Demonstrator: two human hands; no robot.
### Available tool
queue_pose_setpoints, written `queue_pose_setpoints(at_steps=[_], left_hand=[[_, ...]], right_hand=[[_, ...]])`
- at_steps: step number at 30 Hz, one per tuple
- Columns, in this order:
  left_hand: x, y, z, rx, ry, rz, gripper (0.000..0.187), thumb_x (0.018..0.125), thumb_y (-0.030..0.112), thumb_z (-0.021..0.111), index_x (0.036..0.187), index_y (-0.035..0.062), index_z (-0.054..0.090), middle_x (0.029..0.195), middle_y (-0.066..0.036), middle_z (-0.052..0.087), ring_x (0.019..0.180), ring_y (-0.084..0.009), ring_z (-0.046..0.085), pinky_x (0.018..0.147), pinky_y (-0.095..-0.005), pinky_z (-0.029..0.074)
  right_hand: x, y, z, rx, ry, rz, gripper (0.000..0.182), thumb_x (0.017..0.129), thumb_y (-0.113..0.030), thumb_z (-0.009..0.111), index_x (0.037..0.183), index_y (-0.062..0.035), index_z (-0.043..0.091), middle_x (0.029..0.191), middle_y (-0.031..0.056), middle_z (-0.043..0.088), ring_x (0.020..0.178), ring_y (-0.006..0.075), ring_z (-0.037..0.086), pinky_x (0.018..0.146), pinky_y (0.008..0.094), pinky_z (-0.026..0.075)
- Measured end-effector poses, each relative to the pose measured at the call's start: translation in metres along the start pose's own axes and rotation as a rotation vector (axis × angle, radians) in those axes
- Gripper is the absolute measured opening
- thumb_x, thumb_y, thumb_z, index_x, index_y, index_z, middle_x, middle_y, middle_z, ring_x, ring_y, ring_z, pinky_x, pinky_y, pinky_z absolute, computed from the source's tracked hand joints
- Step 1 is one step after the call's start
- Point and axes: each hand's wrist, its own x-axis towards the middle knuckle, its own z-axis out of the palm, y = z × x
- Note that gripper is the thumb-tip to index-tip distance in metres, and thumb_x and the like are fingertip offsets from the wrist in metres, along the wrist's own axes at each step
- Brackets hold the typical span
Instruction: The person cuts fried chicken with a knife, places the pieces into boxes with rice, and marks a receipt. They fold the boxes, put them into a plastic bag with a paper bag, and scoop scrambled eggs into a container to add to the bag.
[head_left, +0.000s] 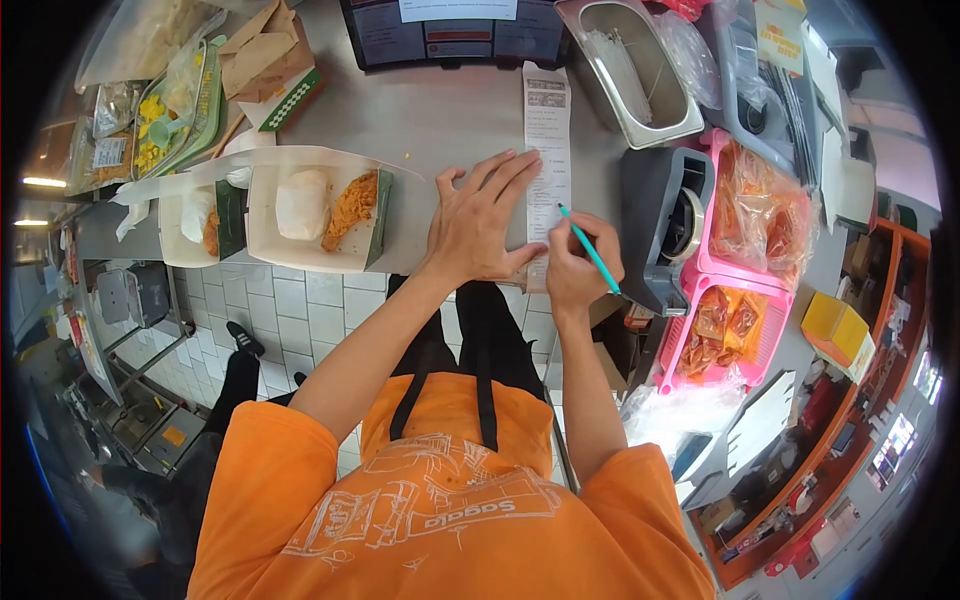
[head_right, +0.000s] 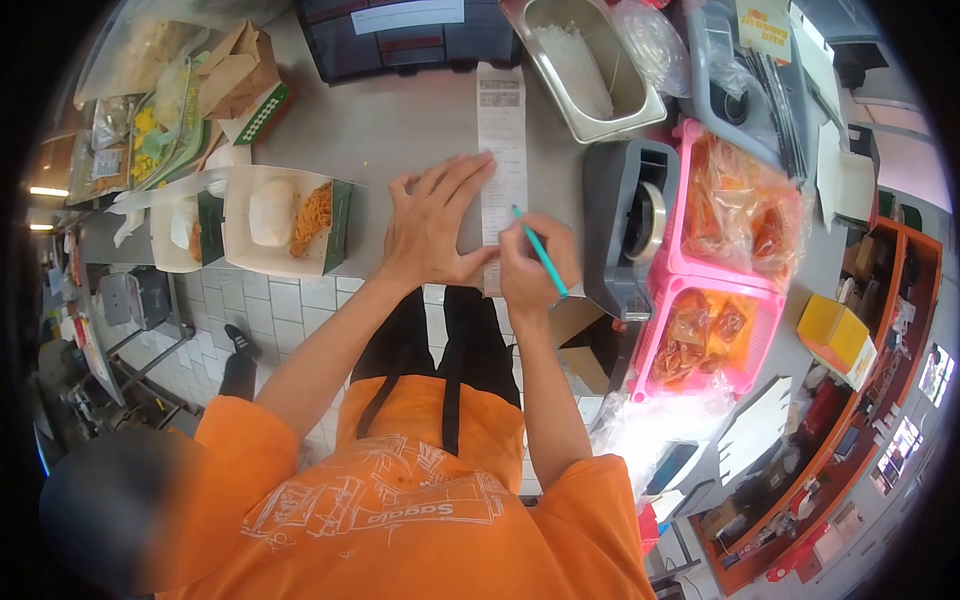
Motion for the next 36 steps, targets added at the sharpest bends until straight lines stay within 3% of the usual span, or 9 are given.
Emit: queue_pose_setpoints(at_steps=[7,9,13,15,16,19,25,29,36], left_hand=[[0.000,0.000,0.001,0.011,-0.001,0.001,0.086,0.067,0.036,0.075,0.145,0.0153,0.048,0.151,0.001,0.047,0.138,-0.0195,0.043,0.103,-0.0534,0.029],[0.000,0.000,0.000,-0.013,0.000,0.003,0.088,0.066,0.038,0.077,0.146,0.0154,0.047,0.151,0.001,0.046,0.138,-0.0199,0.043,0.103,-0.0534,0.029],[0.000,-0.002,0.003,0.050,-0.002,0.019,0.092,0.065,0.043,0.079,0.146,0.0155,0.047,0.152,0.001,0.046,0.138,-0.0205,0.042,0.103,-0.0533,0.029],[0.000,0.000,0.000,0.018,-0.020,0.004,0.095,0.065,0.049,0.081,0.147,0.0161,0.046,0.152,0.000,0.045,0.138,-0.0208,0.042,0.103,-0.0531,0.029],[0.000,0.000,0.000,0.020,-0.017,0.004,0.095,0.065,0.049,0.081,0.147,0.0161,0.046,0.152,0.000,0.045,0.138,-0.0208,0.042,0.103,-0.0531,0.029],[0.000,0.000,0.001,0.023,-0.017,-0.002,0.094,0.067,0.051,0.080,0.148,0.0163,0.045,0.153,0.000,0.044,0.139,-0.0205,0.041,0.104,-0.0529,0.029],[-0.001,-0.001,0.002,0.034,-0.010,0.001,0.094,0.069,0.051,0.078,0.149,0.0163,0.043,0.154,0.000,0.042,0.139,-0.0201,0.041,0.105,-0.0528,0.028],[-0.002,0.001,0.001,0.038,-0.017,0.012,0.092,0.071,0.048,0.077,0.149,0.0146,0.043,0.154,0.001,0.042,0.139,-0.0189,0.040,0.104,-0.0533,0.028],[-0.001,-0.001,0.002,0.035,-0.004,0.001,0.090,0.071,0.043,0.077,0.149,0.0138,0.043,0.154,0.000,0.043,0.138,-0.0183,0.041,0.105,-0.0532,0.027]], right_hand=[[0.001,-0.002,0.004,0.010,-0.073,-0.272,0.015,0.075,0.001,0.075,0.087,-0.0040,0.067,0.085,0.0095,0.070,0.069,0.0210,0.066,0.062,0.0302,0.053],[-0.001,-0.001,0.001,-0.069,-0.007,0.014,0.014,0.076,0.002,0.074,0.087,-0.0044,0.068,0.086,0.0094,0.070,0.072,0.0214,0.067,0.064,0.0305,0.053],[-0.002,0.002,0.001,0.000,-0.127,-0.206,0.012,0.079,0.002,0.073,0.089,-0.0028,0.069,0.088,0.0097,0.071,0.074,0.0204,0.068,0.066,0.0302,0.054],[0.005,0.005,-0.002,0.066,0.069,0.166,0.013,0.090,-0.001,0.071,0.101,0.0015,0.065,0.089,0.0083,0.069,0.082,0.0133,0.067,0.073,0.0250,0.053],[0.006,0.004,-0.002,0.069,0.068,0.163,0.013,0.090,-0.001,0.071,0.101,0.0015,0.065,0.089,0.0083,0.069,0.082,0.0133,0.067,0.073,0.0250,0.053],[0.004,-0.001,-0.007,0.183,-0.086,-0.113,0.015,0.099,-0.002,0.061,0.113,0.0033,0.060,0.098,0.0116,0.070,0.096,0.0169,0.068,0.088,0.0282,0.053],[0.017,-0.062,-0.055,0.273,-0.187,0.118,0.012,0.091,-0.005,0.072,0.101,0.0017,0.069,0.101,0.0133,0.073,0.091,0.0205,0.070,0.082,0.0313,0.055],[0.016,-0.033,-0.030,0.058,-0.262,-0.117,0.010,0.078,-0.001,0.079,0.086,-0.0016,0.073,0.084,0.0102,0.073,0.078,0.0176,0.072,0.074,0.0272,0.055],[0.015,-0.011,-0.012,0.065,-0.286,-0.076,0.010,0.075,0.001,0.076,0.084,-0.0024,0.073,0.079,0.0089,0.073,0.070,0.0169,0.071,0.066,0.0264,0.055]])
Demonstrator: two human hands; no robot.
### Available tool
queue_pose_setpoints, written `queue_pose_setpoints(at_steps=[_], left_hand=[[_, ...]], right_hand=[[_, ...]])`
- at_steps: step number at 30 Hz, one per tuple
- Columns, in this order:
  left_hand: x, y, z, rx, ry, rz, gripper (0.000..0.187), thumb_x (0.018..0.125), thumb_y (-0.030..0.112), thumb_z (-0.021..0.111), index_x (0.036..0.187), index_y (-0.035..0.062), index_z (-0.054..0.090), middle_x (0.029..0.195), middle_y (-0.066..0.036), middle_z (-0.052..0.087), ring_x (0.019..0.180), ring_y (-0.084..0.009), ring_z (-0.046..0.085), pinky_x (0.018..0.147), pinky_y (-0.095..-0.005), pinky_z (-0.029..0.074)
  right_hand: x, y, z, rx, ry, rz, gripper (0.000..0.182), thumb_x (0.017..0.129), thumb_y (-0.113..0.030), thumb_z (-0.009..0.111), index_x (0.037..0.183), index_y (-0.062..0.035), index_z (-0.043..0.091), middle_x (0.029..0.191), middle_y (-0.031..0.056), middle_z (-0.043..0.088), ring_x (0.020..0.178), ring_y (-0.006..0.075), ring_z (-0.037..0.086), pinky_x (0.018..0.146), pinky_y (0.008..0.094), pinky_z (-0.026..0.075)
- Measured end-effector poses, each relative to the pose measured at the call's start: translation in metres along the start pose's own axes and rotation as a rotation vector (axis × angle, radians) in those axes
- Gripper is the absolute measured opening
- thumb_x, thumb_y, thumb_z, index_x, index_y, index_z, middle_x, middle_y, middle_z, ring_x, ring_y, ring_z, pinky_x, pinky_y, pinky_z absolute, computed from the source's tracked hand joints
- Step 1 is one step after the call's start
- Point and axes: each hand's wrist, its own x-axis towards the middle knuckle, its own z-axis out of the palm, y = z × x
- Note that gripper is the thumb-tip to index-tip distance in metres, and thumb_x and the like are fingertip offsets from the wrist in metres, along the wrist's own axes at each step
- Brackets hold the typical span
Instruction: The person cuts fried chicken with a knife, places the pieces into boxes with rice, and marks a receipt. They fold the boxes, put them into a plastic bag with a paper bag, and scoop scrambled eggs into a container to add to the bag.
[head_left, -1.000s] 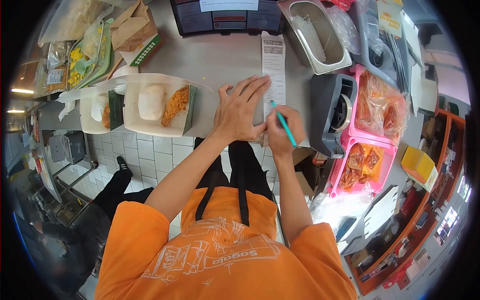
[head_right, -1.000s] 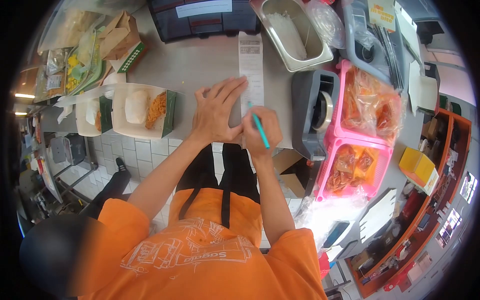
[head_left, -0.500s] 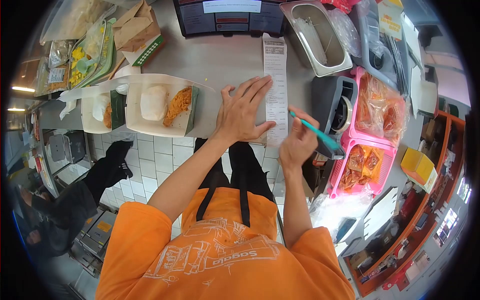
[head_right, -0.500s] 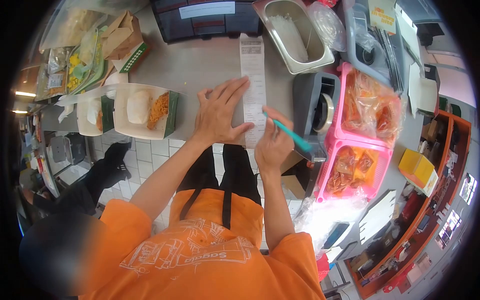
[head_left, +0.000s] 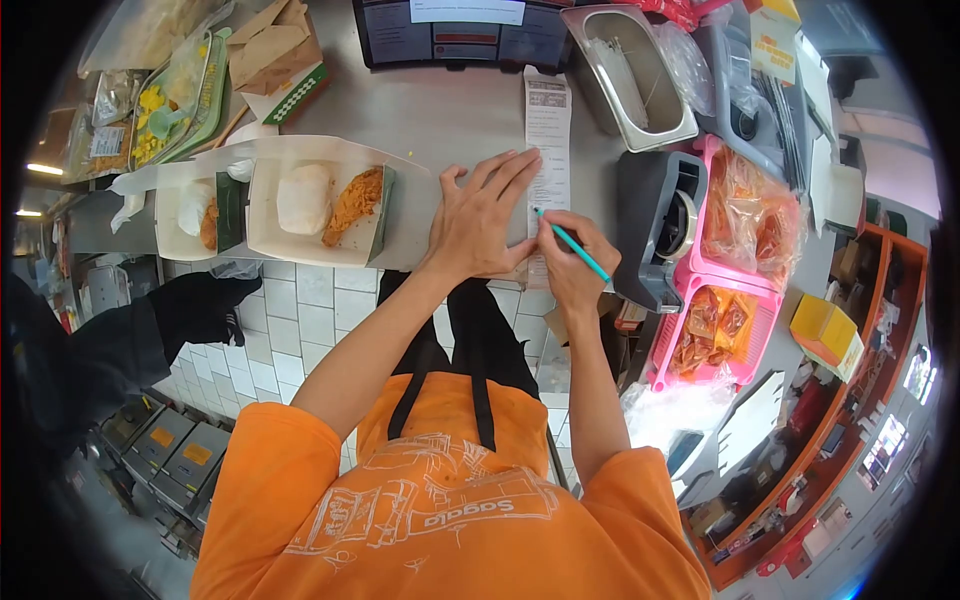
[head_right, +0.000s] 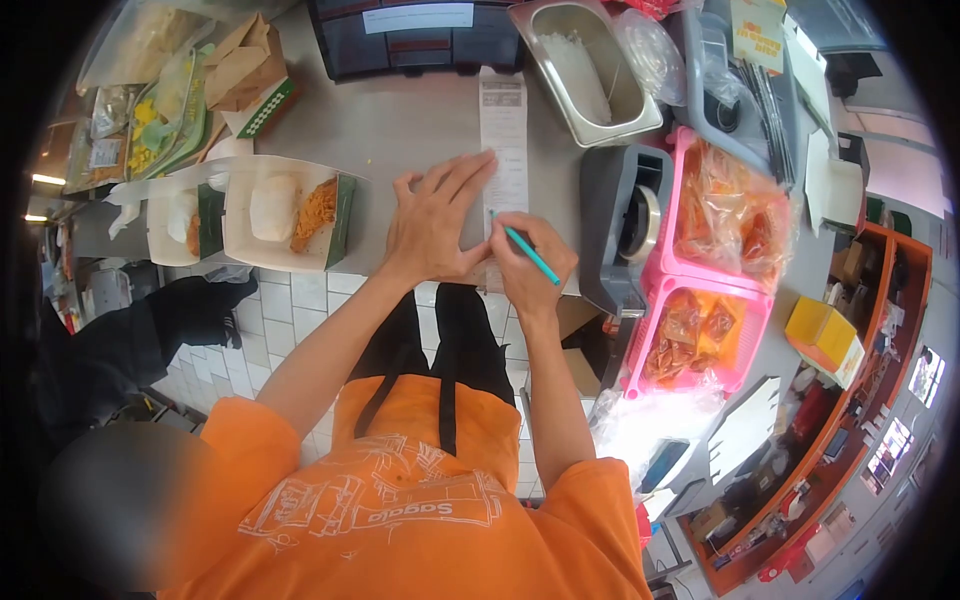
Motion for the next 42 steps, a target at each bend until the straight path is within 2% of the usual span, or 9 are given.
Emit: queue_pose_setpoints(at_steps=[8,12,17,21,25,32,38,40,42], left_hand=[[-0.004,0.004,-0.002,-0.012,-0.023,0.010,0.093,0.069,0.046,0.078,0.149,0.0137,0.043,0.154,0.001,0.042,0.139,-0.0178,0.039,0.105,-0.0530,0.027],[0.000,0.003,-0.006,0.020,-0.022,0.017,0.099,0.066,0.051,0.079,0.150,0.0154,0.042,0.154,0.000,0.042,0.138,-0.0195,0.040,0.104,-0.0527,0.028],[-0.001,0.003,-0.006,0.009,0.003,0.031,0.097,0.067,0.052,0.079,0.149,0.0161,0.042,0.154,0.000,0.042,0.137,-0.0193,0.040,0.105,-0.0516,0.027],[-0.003,0.004,-0.002,0.021,0.038,0.036,0.093,0.066,0.055,0.079,0.145,0.0177,0.047,0.154,0.000,0.043,0.137,-0.0201,0.041,0.105,-0.0516,0.027],[-0.003,0.012,0.006,0.000,0.074,-0.025,0.091,0.066,0.059,0.080,0.142,0.0180,0.050,0.153,-0.001,0.043,0.139,-0.0246,0.038,0.106,-0.0538,0.025],[-0.004,0.024,0.005,-0.070,-0.031,-0.070,0.088,0.070,0.053,0.081,0.144,0.0178,0.049,0.155,-0.004,0.039,0.145,-0.0285,0.028,0.112,-0.0591,0.017],[-0.014,0.012,-0.032,-0.029,0.029,0.002,0.062,0.088,0.036,0.068,0.144,0.0176,0.049,0.152,-0.003,0.044,0.138,-0.0291,0.042,0.105,-0.0556,0.032],[-0.043,0.004,-0.085,-0.001,0.195,0.307,0.058,0.090,0.026,0.066,0.144,0.0149,0.049,0.149,-0.003,0.049,0.132,-0.0305,0.050,0.100,-0.0480,0.039],[-0.080,-0.043,-0.138,-0.059,0.558,0.083,0.046,0.090,0.016,0.062,0.135,0.0103,0.056,0.125,-0.004,0.064,0.112,-0.0301,0.061,0.099,-0.0442,0.039]], right_hand=[[-0.001,-0.025,-0.021,-0.072,0.023,-0.013,0.006,0.088,-0.006,0.072,0.090,-0.0011,0.069,0.087,0.0097,0.071,0.075,0.0181,0.069,0.066,0.0273,0.053],[0.031,-0.112,-0.084,-0.216,0.294,0.398,0.022,0.102,-0.019,0.057,0.100,-0.0008,0.069,0.091,0.0136,0.070,0.077,0.0301,0.067,0.071,0.0373,0.051],[0.082,-0.087,-0.156,-0.888,-0.250,0.192,0.042,0.095,-0.022,0.066,0.131,-0.0028,0.058,0.117,0.0184,0.068,0.093,0.0350,0.068,0.086,0.0453,0.051],[0.078,-0.084,-0.148,-0.599,0.012,0.019,0.082,0.084,-0.029,0.079,0.152,-0.0117,0.036,0.128,0.0208,0.063,0.117,0.0365,0.062,0.098,0.0448,0.048],[-0.015,-0.045,-0.138,-0.538,0.007,0.269,0.091,0.074,-0.022,0.087,0.149,-0.0050,0.037,0.131,0.0245,0.062,0.120,0.0369,0.061,0.100,0.0426,0.048],[-0.017,-0.111,-0.093,-0.341,0.212,0.566,0.094,0.071,-0.021,0.086,0.149,-0.0024,0.035,0.124,0.0293,0.064,0.113,0.0413,0.065,0.098,0.0427,0.050],[-0.049,-0.074,-0.051,-0.744,0.338,0.207,0.087,0.078,-0.026,0.083,0.146,0.0030,0.037,0.131,0.0295,0.060,0.124,0.0397,0.058,0.107,0.0425,0.042],[-0.053,-0.105,-0.048,-0.641,0.382,0.046,0.069,0.087,-0.017,0.075,0.143,0.0058,0.041,0.134,0.0256,0.058,0.128,0.0359,0.054,0.110,0.0427,0.039],[-0.053,-0.145,-0.035,-0.225,0.184,0.100,0.058,0.091,-0.007,0.066,0.144,0.0024,0.044,0.136,0.0203,0.057,0.127,0.0326,0.054,0.109,0.0425,0.038]])
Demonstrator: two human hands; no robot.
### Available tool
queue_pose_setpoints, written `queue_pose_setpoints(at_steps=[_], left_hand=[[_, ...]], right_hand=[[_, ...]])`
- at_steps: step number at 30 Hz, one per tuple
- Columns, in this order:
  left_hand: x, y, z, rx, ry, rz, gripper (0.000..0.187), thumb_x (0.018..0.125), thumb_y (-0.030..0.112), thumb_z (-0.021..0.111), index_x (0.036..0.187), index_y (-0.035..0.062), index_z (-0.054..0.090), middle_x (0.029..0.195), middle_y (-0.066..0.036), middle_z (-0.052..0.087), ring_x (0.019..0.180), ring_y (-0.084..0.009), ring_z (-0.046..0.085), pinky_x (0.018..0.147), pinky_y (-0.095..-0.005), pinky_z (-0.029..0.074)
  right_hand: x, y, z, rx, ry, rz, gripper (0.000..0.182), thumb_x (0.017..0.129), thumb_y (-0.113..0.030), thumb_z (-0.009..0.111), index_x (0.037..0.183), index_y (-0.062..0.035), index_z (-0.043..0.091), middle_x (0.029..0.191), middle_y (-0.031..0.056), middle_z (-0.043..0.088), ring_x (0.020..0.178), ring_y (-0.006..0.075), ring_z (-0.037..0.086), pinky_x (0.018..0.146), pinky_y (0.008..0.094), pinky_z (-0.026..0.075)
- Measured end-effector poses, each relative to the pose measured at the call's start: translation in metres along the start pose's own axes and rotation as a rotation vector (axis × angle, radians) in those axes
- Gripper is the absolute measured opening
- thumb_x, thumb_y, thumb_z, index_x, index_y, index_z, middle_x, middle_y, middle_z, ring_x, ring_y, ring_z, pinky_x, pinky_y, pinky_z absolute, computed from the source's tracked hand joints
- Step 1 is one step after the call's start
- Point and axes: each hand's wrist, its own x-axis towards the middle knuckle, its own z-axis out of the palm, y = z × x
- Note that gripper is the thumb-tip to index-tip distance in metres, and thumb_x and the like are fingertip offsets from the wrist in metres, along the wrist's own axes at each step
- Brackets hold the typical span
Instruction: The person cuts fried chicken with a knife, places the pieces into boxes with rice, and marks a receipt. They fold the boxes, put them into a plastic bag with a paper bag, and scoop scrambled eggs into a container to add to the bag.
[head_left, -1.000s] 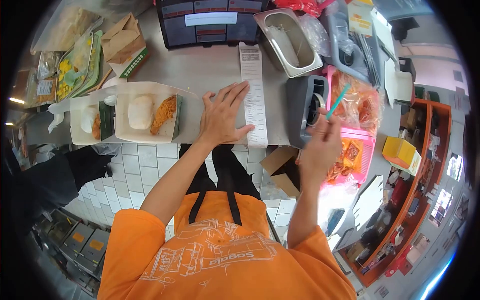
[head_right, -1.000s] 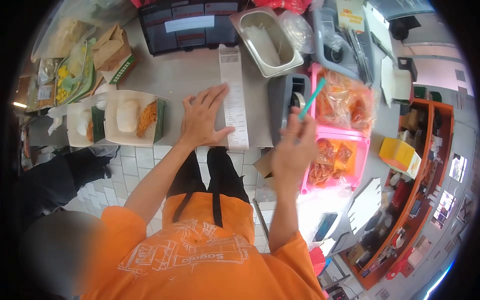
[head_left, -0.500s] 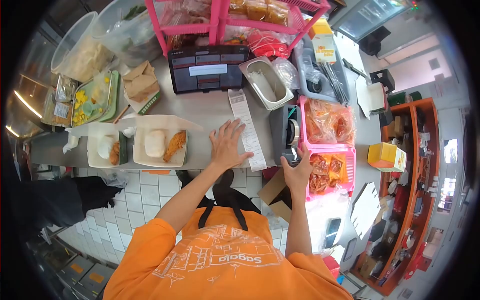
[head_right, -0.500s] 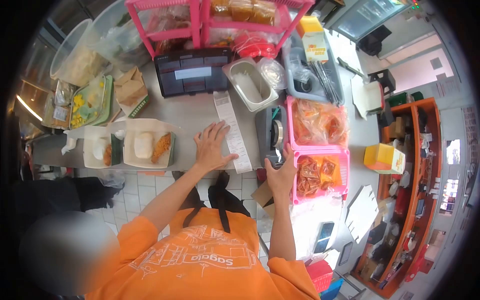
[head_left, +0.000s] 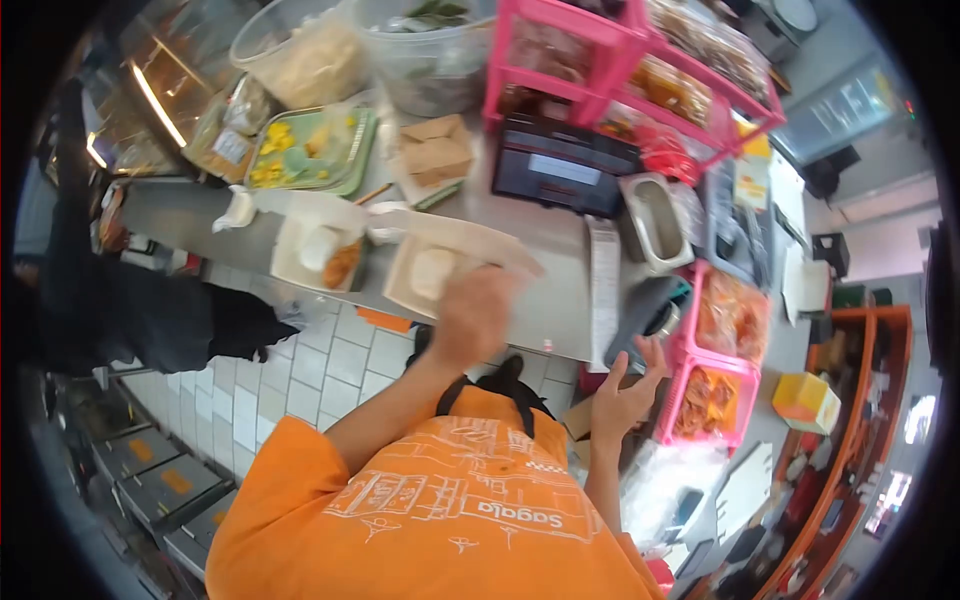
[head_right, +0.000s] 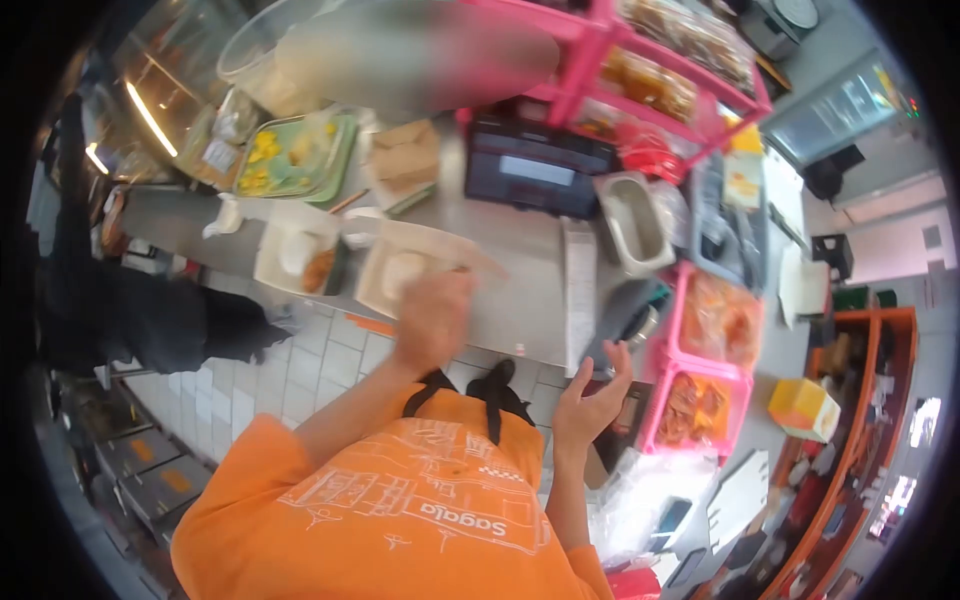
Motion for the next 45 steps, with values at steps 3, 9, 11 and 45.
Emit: queue_pose_setpoints(at_steps=[3,9,11,45], left_hand=[[0.057,-0.055,-0.070,0.495,0.475,-0.287,0.027,0.087,0.014,0.064,0.113,0.0072,0.065,0.098,-0.011,0.068,0.091,-0.0357,0.063,0.091,-0.0475,0.041],[-0.012,-0.104,-0.075,0.370,-0.173,-0.201,0.022,0.092,0.011,0.056,0.112,0.0039,0.060,0.117,-0.029,0.062,0.104,-0.0436,0.063,0.098,-0.0540,0.045],[-0.043,-0.103,-0.058,0.383,-0.104,-0.066,0.026,0.093,0.009,0.054,0.117,0.0035,0.060,0.125,-0.032,0.059,0.111,-0.0446,0.062,0.101,-0.0539,0.045],[-0.004,-0.119,-0.018,0.112,-0.797,0.408,0.082,0.088,0.053,0.064,0.157,0.0268,0.030,0.158,-0.032,0.023,0.139,-0.0606,0.026,0.103,-0.0594,0.046]], right_hand=[[0.011,-0.075,0.061,0.046,-0.124,-0.216,0.048,0.093,-0.001,0.060,0.140,-0.0003,0.047,0.122,0.0166,0.065,0.119,0.0314,0.060,0.106,0.0395,0.042],[0.013,-0.046,0.156,-0.218,-0.471,0.073,0.027,0.088,0.005,0.057,0.115,-0.0017,0.055,0.129,0.0232,0.063,0.116,0.0408,0.063,0.091,0.0396,0.053],[-0.025,0.007,0.158,0.042,-0.165,-0.294,0.026,0.086,0.009,0.056,0.109,-0.0021,0.049,0.130,0.0278,0.061,0.115,0.0414,0.064,0.090,0.0412,0.053],[-0.011,-0.033,0.117,-0.425,-0.888,-0.451,0.080,0.095,-0.032,0.064,0.159,-0.0128,0.022,0.163,0.0269,0.012,0.143,0.0554,0.025,0.101,0.0524,0.051]])
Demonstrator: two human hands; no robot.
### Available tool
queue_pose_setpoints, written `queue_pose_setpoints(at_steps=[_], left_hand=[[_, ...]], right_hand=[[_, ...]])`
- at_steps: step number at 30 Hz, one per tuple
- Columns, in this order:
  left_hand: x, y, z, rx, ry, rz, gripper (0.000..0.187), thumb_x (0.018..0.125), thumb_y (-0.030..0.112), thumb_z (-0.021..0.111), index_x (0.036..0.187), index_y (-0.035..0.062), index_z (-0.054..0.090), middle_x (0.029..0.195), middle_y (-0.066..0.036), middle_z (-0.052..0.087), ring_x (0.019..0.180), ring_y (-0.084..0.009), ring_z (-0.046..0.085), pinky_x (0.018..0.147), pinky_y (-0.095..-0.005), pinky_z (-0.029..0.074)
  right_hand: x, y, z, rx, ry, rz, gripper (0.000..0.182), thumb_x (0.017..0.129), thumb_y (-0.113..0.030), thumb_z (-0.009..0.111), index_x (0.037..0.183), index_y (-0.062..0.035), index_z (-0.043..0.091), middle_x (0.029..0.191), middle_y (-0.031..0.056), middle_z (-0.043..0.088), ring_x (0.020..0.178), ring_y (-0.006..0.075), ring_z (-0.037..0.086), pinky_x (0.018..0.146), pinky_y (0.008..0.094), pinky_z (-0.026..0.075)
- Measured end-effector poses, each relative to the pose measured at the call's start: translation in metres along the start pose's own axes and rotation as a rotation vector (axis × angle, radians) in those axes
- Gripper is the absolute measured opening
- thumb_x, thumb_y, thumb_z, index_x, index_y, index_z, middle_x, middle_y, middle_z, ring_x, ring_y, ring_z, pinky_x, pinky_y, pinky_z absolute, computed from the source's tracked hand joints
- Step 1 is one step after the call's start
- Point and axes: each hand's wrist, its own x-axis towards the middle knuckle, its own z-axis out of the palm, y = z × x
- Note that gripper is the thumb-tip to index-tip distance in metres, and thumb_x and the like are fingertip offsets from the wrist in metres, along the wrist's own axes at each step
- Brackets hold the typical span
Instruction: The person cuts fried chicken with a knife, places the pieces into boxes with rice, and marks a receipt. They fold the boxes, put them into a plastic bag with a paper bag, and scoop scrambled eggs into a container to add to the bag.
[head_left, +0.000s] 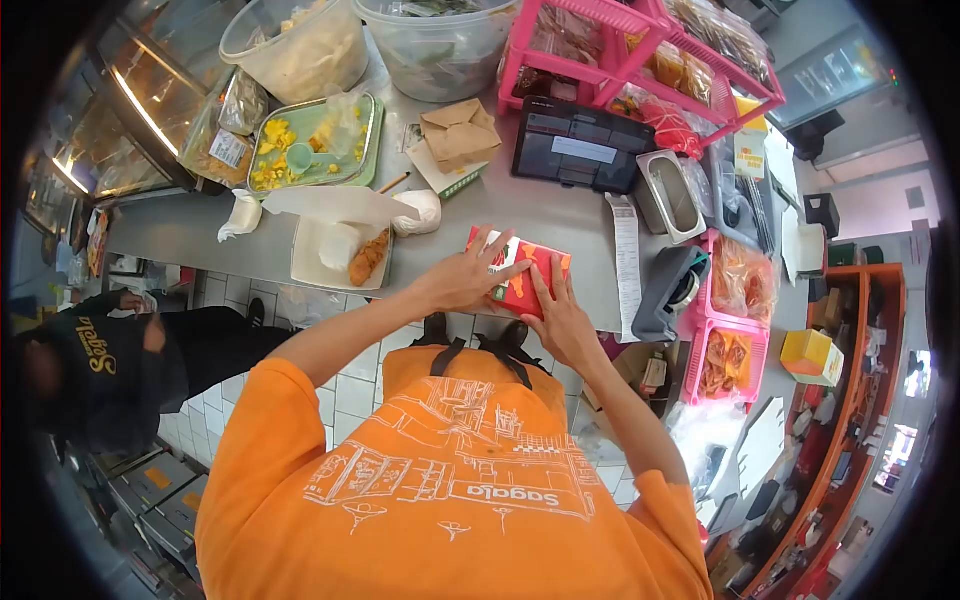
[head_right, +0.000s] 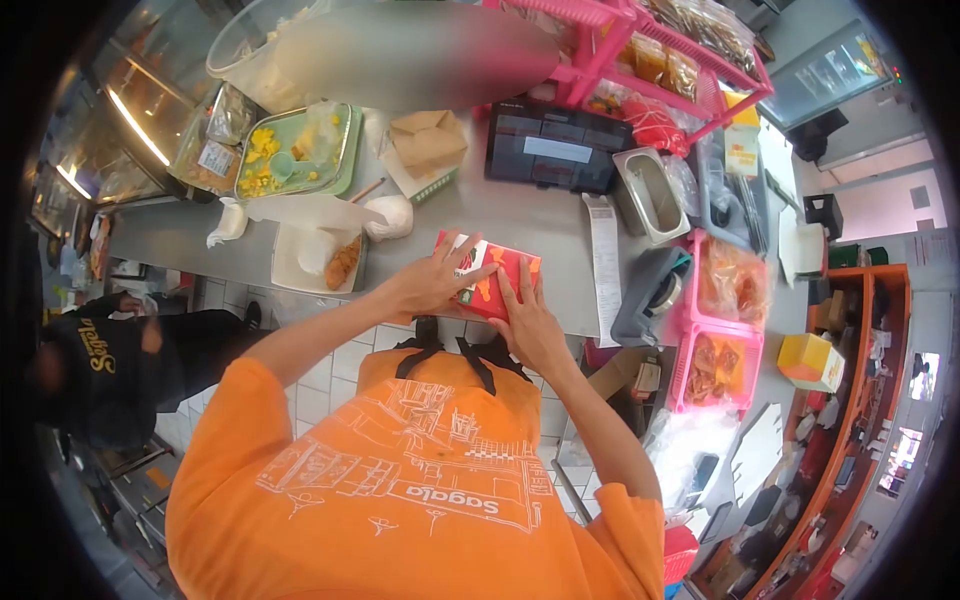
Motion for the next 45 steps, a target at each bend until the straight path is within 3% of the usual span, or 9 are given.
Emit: queue_pose_setpoints(at_steps=[11,15,17,23,25,29,34,38,45], left_hand=[[0.008,0.032,0.002,-0.026,0.235,-0.209,0.084,0.072,0.059,0.076,0.148,0.0388,0.046,0.150,-0.024,0.036,0.136,-0.0547,0.033,0.088,-0.0562,0.054],[0.017,0.043,0.010,0.004,0.337,-0.338,0.079,0.069,0.059,0.079,0.141,0.0403,0.054,0.140,-0.019,0.042,0.129,-0.0463,0.041,0.079,-0.0499,0.055],[0.022,0.043,0.008,-0.002,0.337,-0.384,0.078,0.068,0.057,0.080,0.140,0.0391,0.055,0.136,-0.017,0.043,0.126,-0.0423,0.042,0.075,-0.0482,0.055],[0.031,0.050,0.006,0.056,0.353,-0.365,0.078,0.068,0.055,0.082,0.139,0.0374,0.057,0.135,-0.017,0.044,0.124,-0.0411,0.042,0.076,-0.0460,0.055],[0.036,0.049,0.003,0.082,0.362,-0.354,0.078,0.068,0.055,0.082,0.139,0.0372,0.057,0.136,-0.017,0.044,0.124,-0.0412,0.042,0.077,-0.0460,0.055],[0.038,0.053,0.004,-0.009,0.354,-0.396,0.075,0.068,0.052,0.084,0.137,0.0328,0.061,0.136,-0.020,0.044,0.124,-0.0462,0.042,0.096,-0.0523,0.048],[0.048,0.050,0.008,0.153,0.422,-0.377,0.074,0.069,0.053,0.082,0.137,0.0356,0.060,0.136,-0.018,0.044,0.125,-0.0449,0.041,0.085,-0.0487,0.055],[0.042,0.069,0.021,0.074,0.413,-0.478,0.075,0.069,0.053,0.081,0.138,0.0354,0.059,0.137,-0.020,0.044,0.126,-0.0485,0.040,0.092,-0.0522,0.050],[0.044,0.068,0.006,0.044,0.375,-0.521,0.086,0.064,0.049,0.083,0.144,0.0359,0.053,0.136,-0.022,0.044,0.125,-0.0489,0.041,0.091,-0.0542,0.051]], right_hand=[[-0.021,0.021,0.015,0.086,0.162,-0.063,0.069,0.098,-0.025,0.059,0.157,-0.0109,0.027,0.163,0.0191,0.023,0.143,0.0464,0.033,0.118,0.0487,0.030],[-0.071,0.051,-0.037,0.390,1.066,0.752,0.029,0.096,-0.020,0.061,0.119,-0.0015,0.061,0.114,0.0163,0.064,0.107,0.0311,0.059,0.094,0.0424,0.046],[-0.091,0.100,-0.047,0.136,0.911,1.219,0.041,0.097,-0.036,0.061,0.110,0.0021,0.067,0.109,0.0209,0.067,0.101,0.0368,0.062,0.088,0.0418,0.049],[-0.095,0.156,-0.020,1.297,0.879,1.136,0.036,0.097,-0.031,0.064,0.101,0.0040,0.072,0.112,0.0148,0.067,0.108,0.0291,0.062,0.088,0.0564,0.055],[-0.121,0.157,0.020,1.712,1.219,0.608,0.030,0.101,-0.025,0.060,0.099,0.0030,0.070,0.100,0.0106,0.065,0.104,0.0244,0.061,0.097,0.0528,0.052],[-0.107,0.150,0.087,1.491,1.381,0.573,0.014,0.098,-0.009,0.063,0.099,0.0043,0.066,0.094,0.0081,0.062,0.091,0.0203,0.063,0.096,0.0419,0.054],[-0.119,0.128,0.102,1.113,0.740,1.095,0.023,0.099,-0.022,0.064,0.100,-0.0024,0.075,0.096,0.0060,0.071,0.085,0.0146,0.065,0.076,0.0326,0.058],[-0.049,0.035,0.041,1.093,0.385,0.526,0.036,0.095,-0.037,0.068,0.087,-0.0030,0.079,0.067,0.0020,0.068,0.059,0.0084,0.058,0.056,0.0272,0.048],[0.017,0.052,0.053,0.829,0.286,0.416,0.043,0.083,-0.041,0.080,0.075,0.0003,0.076,0.056,0.0061,0.064,0.053,0.0103,0.057,0.052,0.0313,0.047]])
